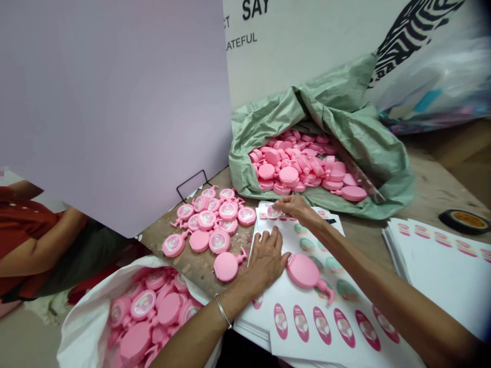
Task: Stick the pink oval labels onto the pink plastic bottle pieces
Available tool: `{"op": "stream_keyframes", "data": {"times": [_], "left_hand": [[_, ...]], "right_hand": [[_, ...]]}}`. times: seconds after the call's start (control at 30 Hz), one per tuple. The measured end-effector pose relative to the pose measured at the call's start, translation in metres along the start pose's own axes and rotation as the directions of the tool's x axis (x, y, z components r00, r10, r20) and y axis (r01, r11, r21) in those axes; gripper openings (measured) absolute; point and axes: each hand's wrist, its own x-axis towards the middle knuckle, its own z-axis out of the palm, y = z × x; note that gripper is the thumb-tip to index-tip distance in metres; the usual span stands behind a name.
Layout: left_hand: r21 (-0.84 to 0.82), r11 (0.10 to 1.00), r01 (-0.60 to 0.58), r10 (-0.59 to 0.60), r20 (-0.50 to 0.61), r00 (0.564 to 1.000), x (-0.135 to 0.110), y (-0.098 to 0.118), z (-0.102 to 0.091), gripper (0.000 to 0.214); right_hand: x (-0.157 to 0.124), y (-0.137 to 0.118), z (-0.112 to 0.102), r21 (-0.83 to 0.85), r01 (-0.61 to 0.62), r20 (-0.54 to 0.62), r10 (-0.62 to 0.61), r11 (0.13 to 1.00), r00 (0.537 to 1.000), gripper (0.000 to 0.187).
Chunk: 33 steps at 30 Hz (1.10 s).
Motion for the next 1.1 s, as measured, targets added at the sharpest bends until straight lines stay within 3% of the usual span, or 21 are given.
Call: {"op": "stream_keyframes", "data": {"times": [0.2, 0.33, 0.47, 0.57, 0.67, 0.83, 0.97, 1.03, 1.1], "left_hand": [[-0.049, 0.998, -0.027, 0.023, -0.069, 0.997, -0.001, -0.002, 0.005, 0.055], [-0.108, 0.993, -0.051, 0.042, -0.084, 0.996, 0.008, -0.012, 0.006, 0.052], [-0.262, 0.957, -0.124, 0.101, -0.099, 0.99, 0.016, -0.028, -0.01, 0.037], [-0.448, 0.894, 0.017, -0.095, -0.152, 0.984, 0.011, -0.029, -0.026, 0.025], [-0.517, 0.828, 0.22, -0.325, -0.122, 0.938, -0.005, -0.014, -0.035, 0.031], [-0.454, 0.791, 0.41, -0.399, 0.126, 0.908, -0.022, 0.032, -0.036, 0.061], [-0.428, 0.79, 0.438, -0.403, 0.175, 0.898, -0.018, 0.054, -0.033, 0.053], [-0.503, 0.768, 0.396, -0.388, 0.126, 0.913, -0.018, 0.058, -0.03, 0.051], [-0.651, 0.684, 0.328, -0.376, 0.069, 0.924, -0.018, 0.059, -0.025, 0.052]], "right_hand": [[-0.005, -0.024, -0.018, 0.127, -0.014, 0.022, 0.011, 0.992, 1.0, 0.028], [-0.029, -0.026, -0.031, 0.238, -0.028, -0.004, 0.03, 0.971, 1.0, 0.033], [-0.063, -0.018, -0.039, 0.318, -0.034, -0.05, 0.053, 0.948, 0.997, 0.036], [-0.088, -0.012, -0.042, 0.359, -0.025, -0.105, 0.067, 0.933, 0.992, 0.037], [-0.109, -0.006, -0.042, 0.417, -0.014, -0.141, 0.081, 0.909, 0.987, 0.037], [-0.133, 0.007, -0.029, 0.619, 0.003, -0.178, 0.137, 0.786, 0.975, 0.034], [-0.146, 0.019, -0.011, 0.722, 0.031, -0.197, 0.163, 0.691, 0.967, 0.033], [-0.15, 0.024, -0.005, 0.746, 0.061, -0.217, 0.155, 0.663, 0.964, 0.034], [-0.153, 0.028, -0.001, 0.769, 0.094, -0.242, 0.152, 0.633, 0.958, 0.034]]}}
